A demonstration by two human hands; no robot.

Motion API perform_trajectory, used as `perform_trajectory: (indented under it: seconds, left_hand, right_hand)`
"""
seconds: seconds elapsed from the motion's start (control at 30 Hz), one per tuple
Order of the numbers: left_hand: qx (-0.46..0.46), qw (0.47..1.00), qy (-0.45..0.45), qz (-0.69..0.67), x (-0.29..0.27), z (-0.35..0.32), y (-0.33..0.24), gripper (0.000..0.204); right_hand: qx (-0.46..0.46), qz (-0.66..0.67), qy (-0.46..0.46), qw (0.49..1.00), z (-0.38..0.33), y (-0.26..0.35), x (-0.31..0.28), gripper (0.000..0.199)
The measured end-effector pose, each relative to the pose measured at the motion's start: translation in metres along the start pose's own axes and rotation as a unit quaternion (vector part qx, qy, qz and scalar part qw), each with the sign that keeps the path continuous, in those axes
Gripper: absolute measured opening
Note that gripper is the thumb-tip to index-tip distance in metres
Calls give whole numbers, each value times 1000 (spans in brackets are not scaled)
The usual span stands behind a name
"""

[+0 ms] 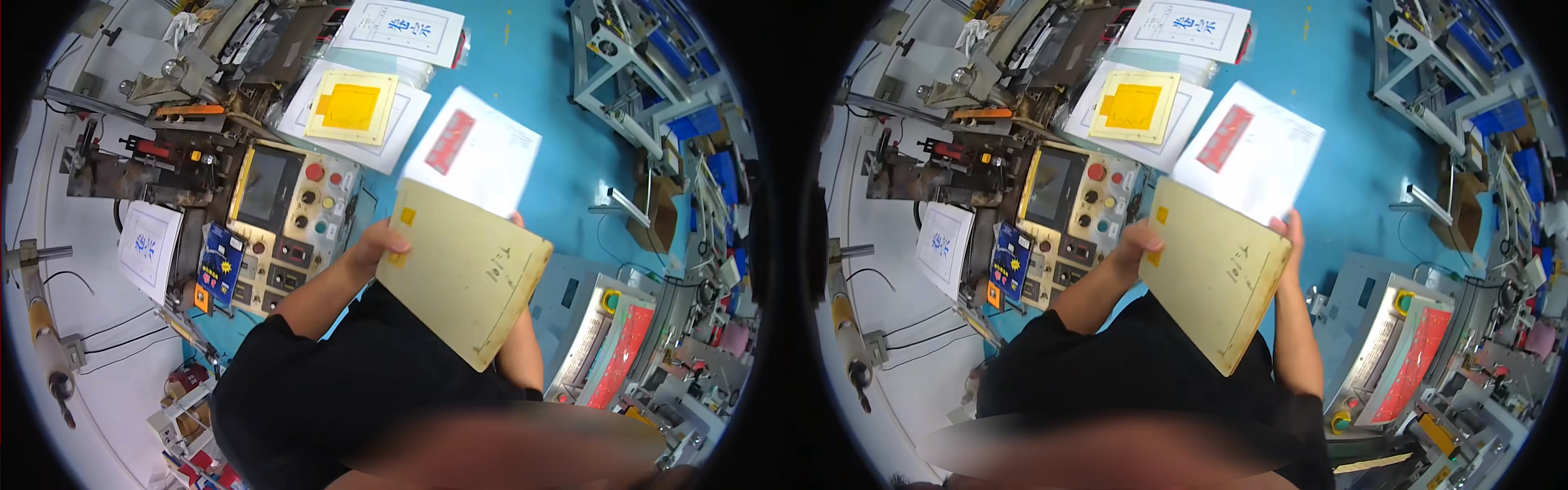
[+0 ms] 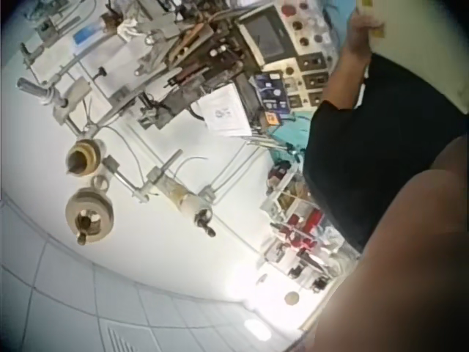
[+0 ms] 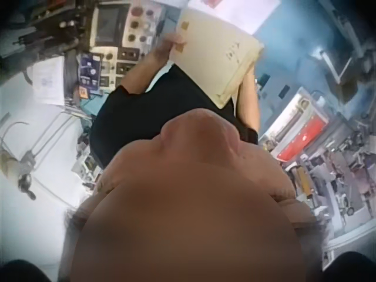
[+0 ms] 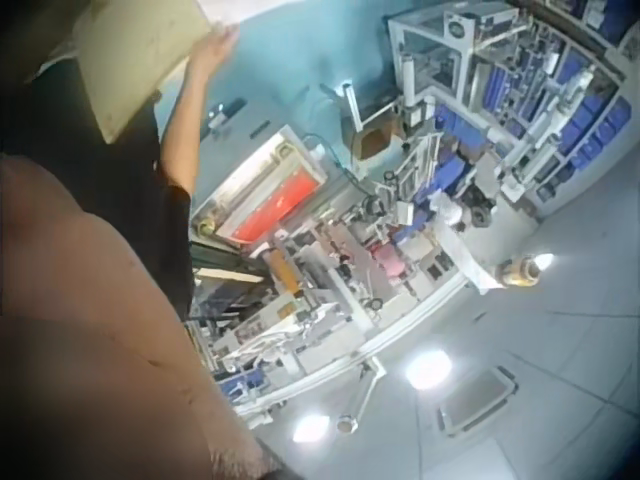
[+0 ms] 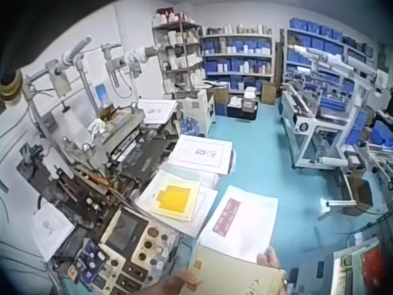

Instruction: Operating an industrial machine, including cleaning the surface, measuring components with a ruler, and using a touchscreen control panel.

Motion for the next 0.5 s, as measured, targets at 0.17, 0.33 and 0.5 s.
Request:
perform_trajectory:
  seconds: [0.17,0.33,0.5]
  left_hand:
    - [30,997,-69,-2,-46,-33,-46,65]
    - [65,992,-104,-19,-87,-46,-70,64]
    - [76,992,-99,-7,-101,-38,-89,66]
  right_hand:
    - [-51,26,119,991,82,-14,144,31]
    - [-33,120,144,982,73,0,199,30]
    - [40,145,124,981,93,-38,222,30]
Point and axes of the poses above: each hand's wrist, its own z-axis towards the middle knuckle, its own x-axis out of the palm, y = z × x, the point moved 8 cm from there along z, towards the middle knuckle, and after that the axes turned 11 degrees about z, right-handed, at the moved point
